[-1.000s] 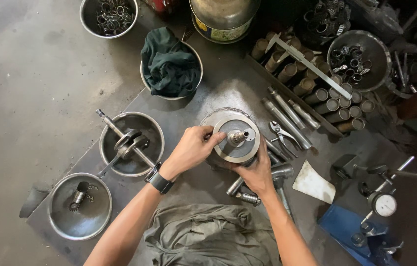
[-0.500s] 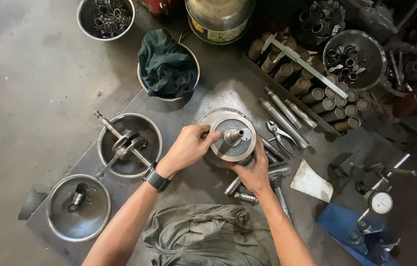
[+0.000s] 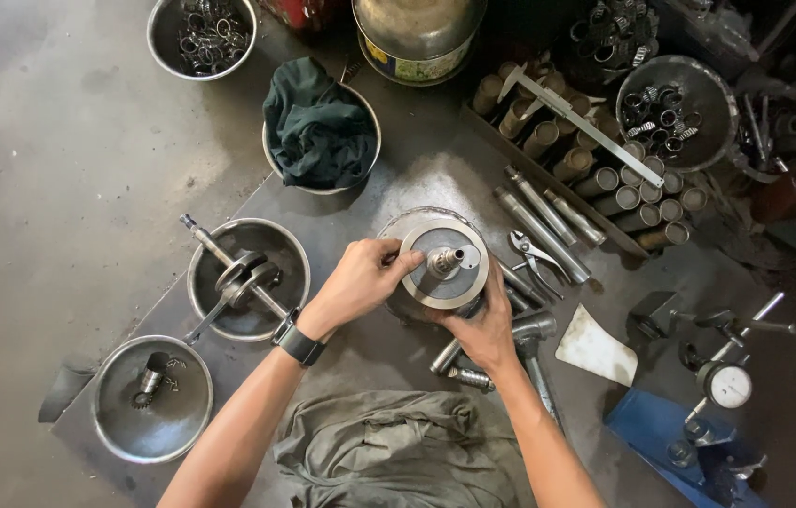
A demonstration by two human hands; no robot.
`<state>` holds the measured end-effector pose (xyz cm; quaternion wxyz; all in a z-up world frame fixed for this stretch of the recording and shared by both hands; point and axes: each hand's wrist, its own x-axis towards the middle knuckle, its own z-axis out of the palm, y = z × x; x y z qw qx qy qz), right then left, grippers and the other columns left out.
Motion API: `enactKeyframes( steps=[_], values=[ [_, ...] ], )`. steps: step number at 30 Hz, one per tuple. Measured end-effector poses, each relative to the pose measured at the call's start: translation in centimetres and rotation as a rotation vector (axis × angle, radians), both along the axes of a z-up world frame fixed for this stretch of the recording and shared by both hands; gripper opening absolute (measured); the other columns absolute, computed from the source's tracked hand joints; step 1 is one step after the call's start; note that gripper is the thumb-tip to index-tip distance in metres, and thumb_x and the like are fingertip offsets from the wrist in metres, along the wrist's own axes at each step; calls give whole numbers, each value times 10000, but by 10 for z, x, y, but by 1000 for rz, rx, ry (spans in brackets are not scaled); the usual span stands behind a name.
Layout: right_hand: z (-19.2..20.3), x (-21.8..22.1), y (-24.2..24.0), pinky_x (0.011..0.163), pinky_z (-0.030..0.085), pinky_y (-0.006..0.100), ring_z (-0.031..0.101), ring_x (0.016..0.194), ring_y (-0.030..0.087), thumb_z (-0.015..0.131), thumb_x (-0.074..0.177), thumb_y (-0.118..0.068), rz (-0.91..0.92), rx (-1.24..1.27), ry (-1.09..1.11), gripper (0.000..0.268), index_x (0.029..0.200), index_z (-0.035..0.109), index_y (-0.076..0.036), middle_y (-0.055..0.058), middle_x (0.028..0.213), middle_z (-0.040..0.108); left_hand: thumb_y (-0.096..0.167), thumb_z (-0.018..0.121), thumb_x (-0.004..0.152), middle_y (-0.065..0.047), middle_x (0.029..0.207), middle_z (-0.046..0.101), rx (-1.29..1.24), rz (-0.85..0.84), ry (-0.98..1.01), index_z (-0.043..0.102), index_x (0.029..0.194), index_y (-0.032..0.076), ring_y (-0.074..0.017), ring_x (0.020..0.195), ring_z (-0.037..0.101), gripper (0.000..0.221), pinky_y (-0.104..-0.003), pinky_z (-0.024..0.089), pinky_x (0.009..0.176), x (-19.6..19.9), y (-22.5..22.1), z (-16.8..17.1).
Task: Assembling and checking the alignment of a motorcycle crankshaft using mechanical tools and a dial indicator.
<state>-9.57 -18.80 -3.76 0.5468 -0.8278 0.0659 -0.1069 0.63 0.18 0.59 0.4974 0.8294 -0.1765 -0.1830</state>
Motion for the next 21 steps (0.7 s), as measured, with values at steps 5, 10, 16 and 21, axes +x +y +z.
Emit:
enactKeyframes(
  steps=[5, 10, 16, 21],
  values=[
    [-1, 1, -2, 1100, 462, 409, 552, 1334, 303, 926, 598, -158, 20, 4, 41, 1024, 1481, 426, -18, 173, 1446, 529, 339, 693, 955, -213, 582, 466, -13, 18, 24, 636, 799, -72, -188, 551, 359, 443, -405, 408, 506, -1, -2, 1],
    [0, -1, -3, 1122, 440, 413, 537, 1352, 311, 923, 599, -161, 51, 39, 69, 1068, 1507, 384, -6, 188, 1454, 523, 318, 696, 949, -259, 644, 538, -12, 24, -15, 653, 822, -71, -249, 522, 403, 411, -420, 441, 519, -5, -2, 2],
    [1, -1, -6, 1144, 389, 436, 452, 1413, 346, 953, 553, -197, 50, -8, 136, 1199, 1533, 302, 36, 224, 1523, 442, 283, 703, 939, -290, 687, 578, -21, 37, -10, 647, 866, -61, -466, 652, 552, 356, -444, 466, 531, -9, -2, 13],
    [-1, 0, -8, 1138, 378, 464, 427, 1414, 382, 963, 556, -321, 38, -41, 233, 1234, 1529, 291, 32, 240, 1535, 397, 255, 708, 927, -279, 707, 613, 1, 6, 178, 645, 886, -29, -456, 646, 606, 293, -450, 469, 563, -10, 0, 16]
  ],
)
